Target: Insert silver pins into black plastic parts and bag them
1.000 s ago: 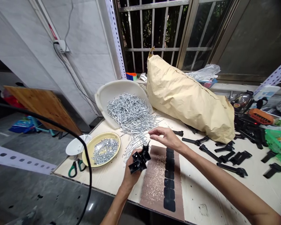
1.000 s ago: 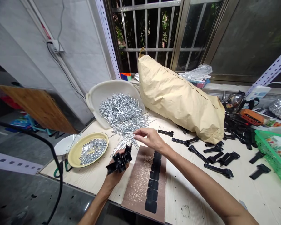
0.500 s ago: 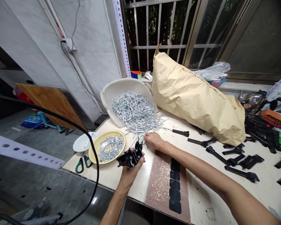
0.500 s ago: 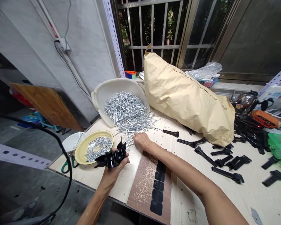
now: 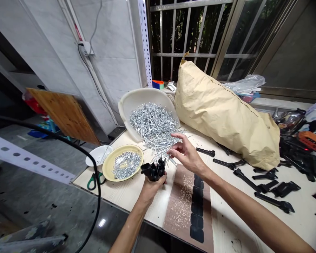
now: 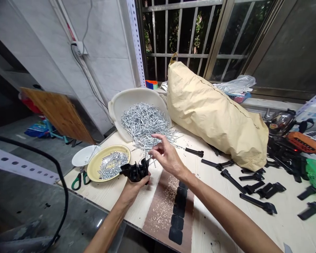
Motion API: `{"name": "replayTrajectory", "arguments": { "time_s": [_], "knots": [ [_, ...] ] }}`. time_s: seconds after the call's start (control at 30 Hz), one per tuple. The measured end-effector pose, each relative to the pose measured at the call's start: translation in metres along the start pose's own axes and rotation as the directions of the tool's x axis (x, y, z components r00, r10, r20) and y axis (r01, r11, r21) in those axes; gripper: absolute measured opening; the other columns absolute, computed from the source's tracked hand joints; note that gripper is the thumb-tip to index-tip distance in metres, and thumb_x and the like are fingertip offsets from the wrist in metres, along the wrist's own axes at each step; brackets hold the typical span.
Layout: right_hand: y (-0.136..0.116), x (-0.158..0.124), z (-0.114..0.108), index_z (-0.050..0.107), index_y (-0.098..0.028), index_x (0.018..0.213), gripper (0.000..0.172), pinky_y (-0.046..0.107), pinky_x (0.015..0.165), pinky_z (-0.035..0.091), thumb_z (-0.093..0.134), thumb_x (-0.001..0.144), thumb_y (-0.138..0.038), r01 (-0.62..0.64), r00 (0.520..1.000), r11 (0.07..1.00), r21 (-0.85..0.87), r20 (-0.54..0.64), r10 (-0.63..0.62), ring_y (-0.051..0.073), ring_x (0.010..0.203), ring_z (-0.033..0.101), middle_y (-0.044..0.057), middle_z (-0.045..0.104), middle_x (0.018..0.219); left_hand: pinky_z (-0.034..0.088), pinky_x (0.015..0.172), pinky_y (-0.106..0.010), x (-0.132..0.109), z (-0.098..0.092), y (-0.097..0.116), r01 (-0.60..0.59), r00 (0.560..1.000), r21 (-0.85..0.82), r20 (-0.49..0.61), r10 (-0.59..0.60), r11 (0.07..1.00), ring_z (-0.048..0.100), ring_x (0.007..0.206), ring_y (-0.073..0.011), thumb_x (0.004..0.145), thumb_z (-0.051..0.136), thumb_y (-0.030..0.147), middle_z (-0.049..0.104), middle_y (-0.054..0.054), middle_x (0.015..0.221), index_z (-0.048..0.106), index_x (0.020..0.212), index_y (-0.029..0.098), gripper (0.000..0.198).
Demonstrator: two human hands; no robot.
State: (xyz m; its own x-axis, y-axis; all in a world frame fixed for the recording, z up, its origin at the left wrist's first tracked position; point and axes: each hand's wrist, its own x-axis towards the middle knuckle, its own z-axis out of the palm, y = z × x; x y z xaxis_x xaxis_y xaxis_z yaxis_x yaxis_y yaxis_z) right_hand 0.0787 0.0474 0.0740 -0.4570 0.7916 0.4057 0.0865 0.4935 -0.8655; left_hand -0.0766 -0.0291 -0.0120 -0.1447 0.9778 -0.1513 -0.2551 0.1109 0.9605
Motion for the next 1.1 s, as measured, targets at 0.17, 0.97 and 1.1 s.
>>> {"name": "replayTrajectory", "arguments": {
  "time_s": [0.17, 0.97, 1.1],
  "knots": [
    [-0.01, -0.007, 0.02, 0.043, -0.024, 0.119, 0.034, 0.032, 0.076, 0.049, 0.054, 0.087, -0.03, 0.043, 0.998, 0.999, -0.015, -0.038, -0.043, 0.016, 0.08, 0.063, 0.0, 0.064, 0.084, 0.049, 0.058, -0.026, -0.005, 0.009, 0.01, 0.009, 0.999, 0.037, -0.032, -0.007, 0.999, 0.058, 0.061, -0.0133, 0.059, 0.076, 0.022, 0.065, -0.004, 0.075, 0.065, 0.078, 0.013, 0.023],
    [0.086, 0.001, 0.039, 0.061, -0.02, 0.079, 0.02, 0.031, 0.081, 0.033, 0.045, 0.09, -0.015, 0.304, 0.889, 0.523, -0.796, 0.434, 0.144, 0.017, 0.09, 0.048, 0.003, 0.06, 0.09, 0.048, 0.061, -0.025, -0.007, -0.008, 0.021, -0.052, 0.995, 0.121, -0.083, 0.063, 0.991, 0.057, 0.059, -0.0117, 0.061, 0.075, 0.024, 0.065, -0.002, 0.073, 0.064, 0.079, 0.014, 0.023],
    [0.091, 0.007, 0.045, 0.059, -0.018, 0.079, 0.021, 0.031, 0.08, 0.037, 0.042, 0.089, -0.01, 0.331, 0.884, 0.52, -0.787, 0.452, 0.122, 0.018, 0.087, 0.051, 0.005, 0.06, 0.09, 0.047, 0.061, -0.025, -0.007, -0.017, 0.02, -0.021, 0.998, -0.11, 0.053, 0.027, 0.994, 0.056, 0.06, -0.0099, 0.066, 0.073, 0.024, 0.062, -0.002, 0.078, 0.064, 0.084, 0.013, 0.022]
  ]
}}
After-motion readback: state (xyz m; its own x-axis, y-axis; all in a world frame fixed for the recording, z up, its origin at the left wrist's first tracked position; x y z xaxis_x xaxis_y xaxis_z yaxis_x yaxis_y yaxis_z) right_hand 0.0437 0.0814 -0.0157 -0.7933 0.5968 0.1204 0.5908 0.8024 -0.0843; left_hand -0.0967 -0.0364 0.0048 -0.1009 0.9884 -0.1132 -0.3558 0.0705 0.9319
